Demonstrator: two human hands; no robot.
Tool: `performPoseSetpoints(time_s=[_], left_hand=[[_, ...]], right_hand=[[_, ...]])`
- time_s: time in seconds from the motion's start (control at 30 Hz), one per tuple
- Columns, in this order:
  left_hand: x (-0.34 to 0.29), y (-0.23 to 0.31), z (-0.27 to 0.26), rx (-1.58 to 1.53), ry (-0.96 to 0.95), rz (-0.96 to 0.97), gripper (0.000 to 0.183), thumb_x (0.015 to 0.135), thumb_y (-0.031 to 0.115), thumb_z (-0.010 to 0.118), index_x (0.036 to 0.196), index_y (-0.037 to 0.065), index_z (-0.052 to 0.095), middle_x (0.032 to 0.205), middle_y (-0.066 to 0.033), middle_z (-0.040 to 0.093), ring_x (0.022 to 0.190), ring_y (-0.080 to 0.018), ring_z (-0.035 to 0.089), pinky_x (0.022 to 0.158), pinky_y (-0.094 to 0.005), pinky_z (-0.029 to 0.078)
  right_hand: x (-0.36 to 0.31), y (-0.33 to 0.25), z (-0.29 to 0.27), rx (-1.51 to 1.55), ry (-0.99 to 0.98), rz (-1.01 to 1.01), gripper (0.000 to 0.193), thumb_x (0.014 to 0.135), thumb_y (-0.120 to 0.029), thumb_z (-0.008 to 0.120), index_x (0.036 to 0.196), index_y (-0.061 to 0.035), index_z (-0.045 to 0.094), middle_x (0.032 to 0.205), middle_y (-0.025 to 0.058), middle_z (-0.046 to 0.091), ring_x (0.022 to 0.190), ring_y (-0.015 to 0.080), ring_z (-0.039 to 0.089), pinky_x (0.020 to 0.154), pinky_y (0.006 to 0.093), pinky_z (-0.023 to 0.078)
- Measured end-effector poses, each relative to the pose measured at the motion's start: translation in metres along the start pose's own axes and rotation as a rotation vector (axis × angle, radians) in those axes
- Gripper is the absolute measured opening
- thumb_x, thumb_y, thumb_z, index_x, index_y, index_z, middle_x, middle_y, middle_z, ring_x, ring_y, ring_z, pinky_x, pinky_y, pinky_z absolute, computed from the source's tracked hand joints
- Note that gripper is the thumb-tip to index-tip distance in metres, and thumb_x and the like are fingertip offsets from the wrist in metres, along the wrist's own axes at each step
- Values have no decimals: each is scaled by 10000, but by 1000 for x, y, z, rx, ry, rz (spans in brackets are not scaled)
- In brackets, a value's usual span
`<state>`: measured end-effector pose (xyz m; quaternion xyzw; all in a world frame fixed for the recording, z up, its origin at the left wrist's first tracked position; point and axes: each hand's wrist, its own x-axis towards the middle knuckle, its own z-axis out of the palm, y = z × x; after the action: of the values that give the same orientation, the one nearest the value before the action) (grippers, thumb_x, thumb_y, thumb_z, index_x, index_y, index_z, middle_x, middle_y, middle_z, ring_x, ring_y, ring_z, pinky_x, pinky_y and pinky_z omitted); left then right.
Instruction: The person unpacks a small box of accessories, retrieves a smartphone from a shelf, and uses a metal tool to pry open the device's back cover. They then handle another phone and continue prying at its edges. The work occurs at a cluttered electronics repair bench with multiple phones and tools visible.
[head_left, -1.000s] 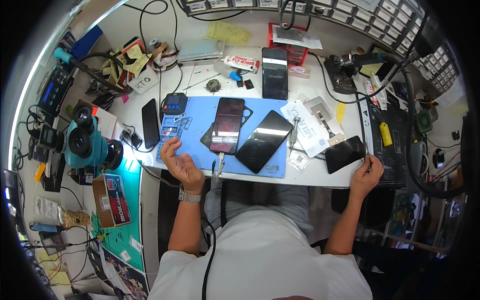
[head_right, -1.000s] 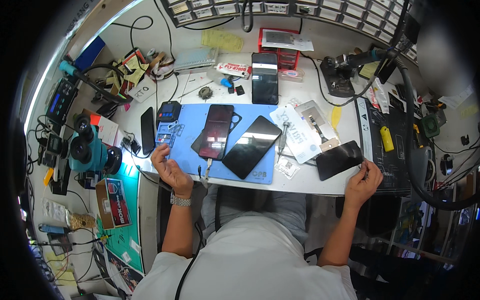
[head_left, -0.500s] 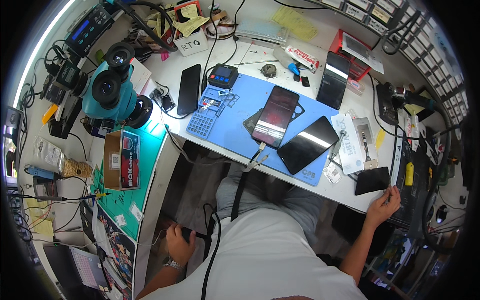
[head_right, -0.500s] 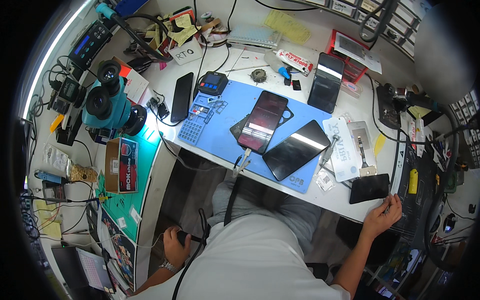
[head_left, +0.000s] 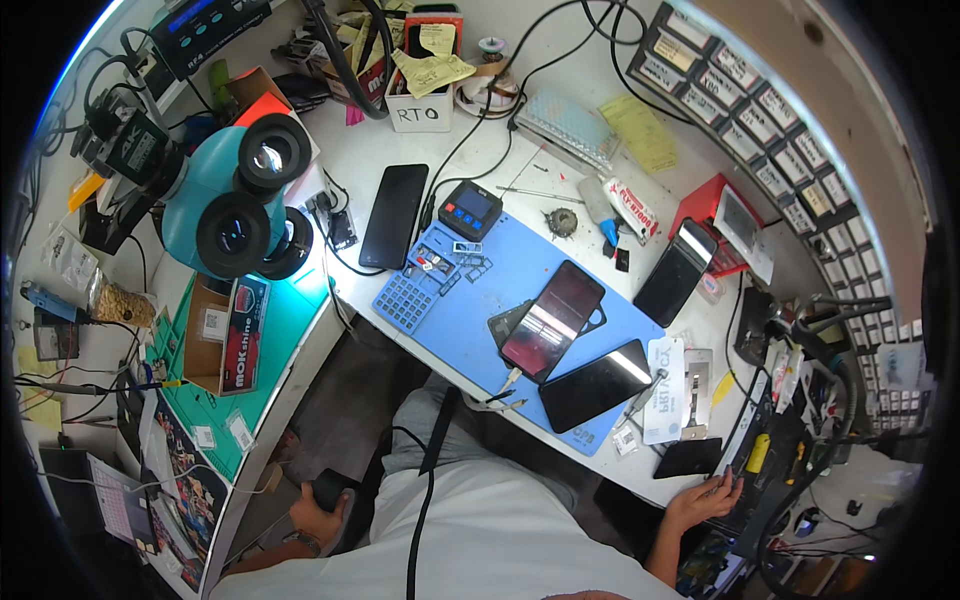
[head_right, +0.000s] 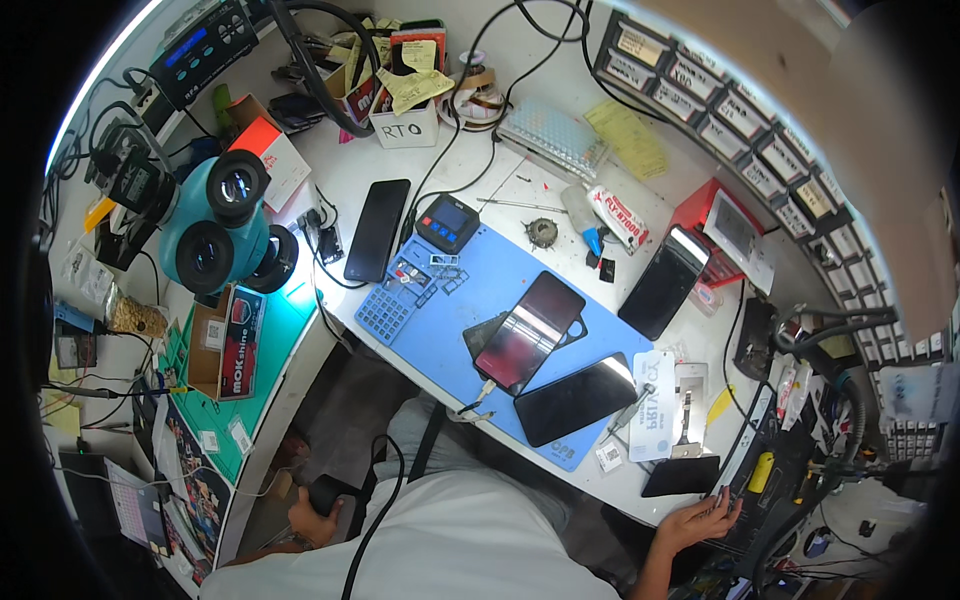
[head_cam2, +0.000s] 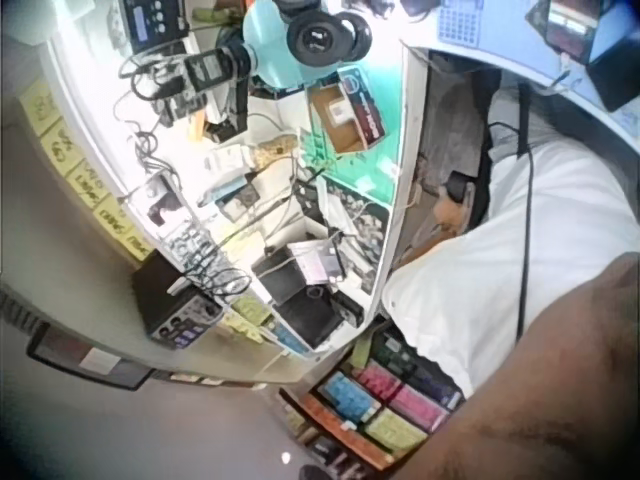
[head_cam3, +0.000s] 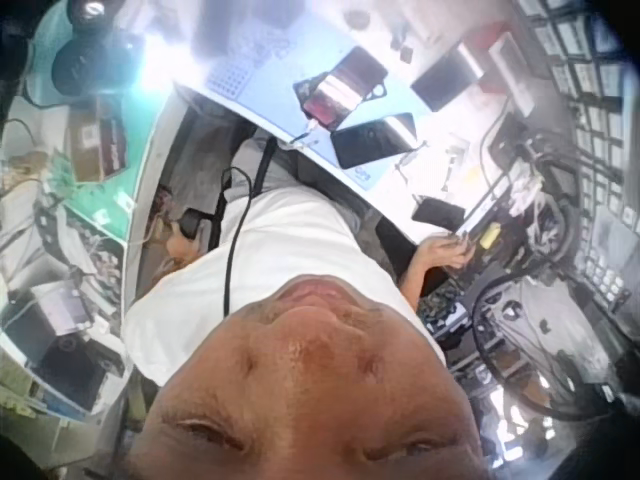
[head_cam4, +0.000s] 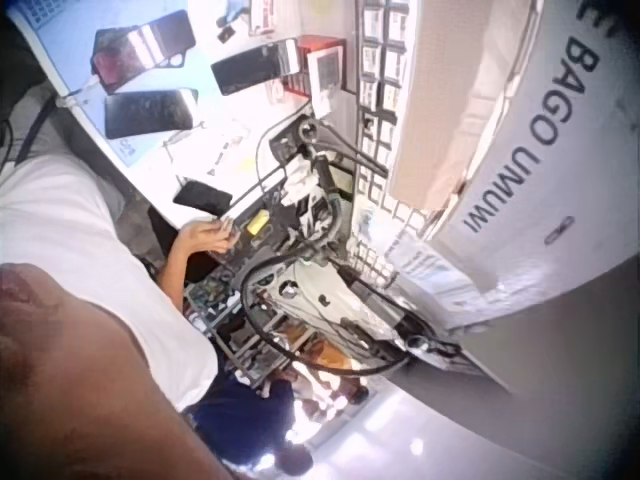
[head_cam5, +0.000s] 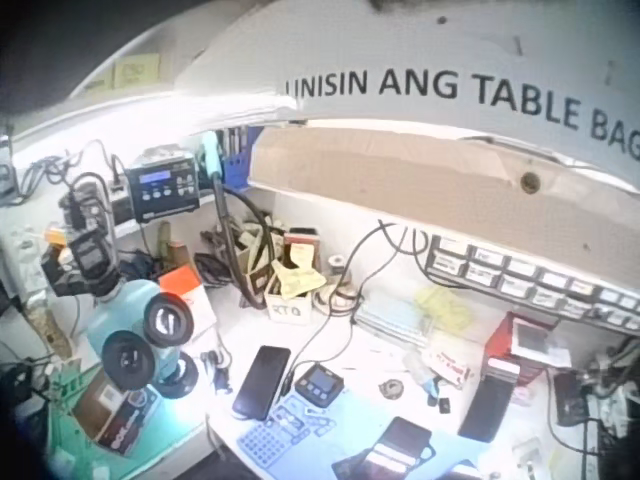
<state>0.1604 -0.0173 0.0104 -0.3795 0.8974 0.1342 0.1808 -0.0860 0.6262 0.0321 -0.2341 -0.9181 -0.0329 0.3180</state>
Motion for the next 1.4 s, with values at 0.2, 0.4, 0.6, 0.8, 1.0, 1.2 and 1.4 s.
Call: performPoseSetpoints(time_s=[0.2, 0.4, 0.6, 0.8, 1.0, 1.2, 1.4], left_hand=[[5, -13, 17, -55, -35, 53, 718, 874, 558, 871, 1262, 49, 544, 908, -267, 762, 852, -521, 753, 755, -592, 591], [11, -33, 44, -67, 40, 150, 650, 827, 385, 912, 1260, 56, 555, 881, -272, 741, 834, -536, 742, 736, -612, 576], [-2, -18, 35, -185, 91, 174, 652, 843, 516, 922, 1123, 38, 578, 861, -267, 747, 775, -504, 753, 700, -582, 598], [-8, -14, 14, -159, -6, 167, 702, 888, 662, 819, 1199, 65, 619, 872, -221, 789, 823, -460, 787, 732, -534, 625], [-23, -28, 6, -357, -10, 175, 707, 890, 668, 809, 1214, 65, 632, 955, -237, 795, 889, -452, 786, 801, -559, 616], [-18, -44, 19, -440, 5, 276, 683, 874, 574, 846, 1237, 33, 640, 977, -222, 796, 947, -458, 774, 872, -547, 608], [-23, -51, 25, -641, 52, 373, 641, 854, 334, 766, 1378, -13, 643, 1216, -251, 724, 1114, -442, 724, 980, -520, 588]], right_hand=[[0, 4, 0, 15, -33, 5, 425, 1165, -274, 528, 1512, -43, 613, 1617, 262, 459, 1504, 457, 410, 1229, 582, 325], [-1, -2, -3, 22, 7, -49, 358, 1141, -195, 581, 1475, -92, 662, 1592, 251, 486, 1466, 442, 452, 1216, 559, 340], [6, -27, 17, 106, 245, -33, 247, 1073, -262, 627, 1225, -112, 751, 1431, 253, 591, 1313, 461, 562, 1087, 629, 417], [23, 61, 60, -114, 315, -209, 306, 1095, -395, 624, 1336, -283, 775, 1398, 218, 672, 1238, 434, 676, 973, 617, 543], [37, 79, 93, -293, 293, -106, 246, 1038, -511, 700, 1213, -381, 814, 1299, 149, 703, 1225, 368, 689, 924, 620, 531], [38, 36, 81, -204, 139, 81, 296, 1048, -483, 665, 1275, -352, 805, 1306, 240, 674, 1192, 468, 664, 1025, 638, 500], [24, 12, 26, -153, -47, -23, 305, 1006, -282, 625, 1241, -136, 752, 1527, 360, 438, 1297, 550, 485, 958, 799, 453]])
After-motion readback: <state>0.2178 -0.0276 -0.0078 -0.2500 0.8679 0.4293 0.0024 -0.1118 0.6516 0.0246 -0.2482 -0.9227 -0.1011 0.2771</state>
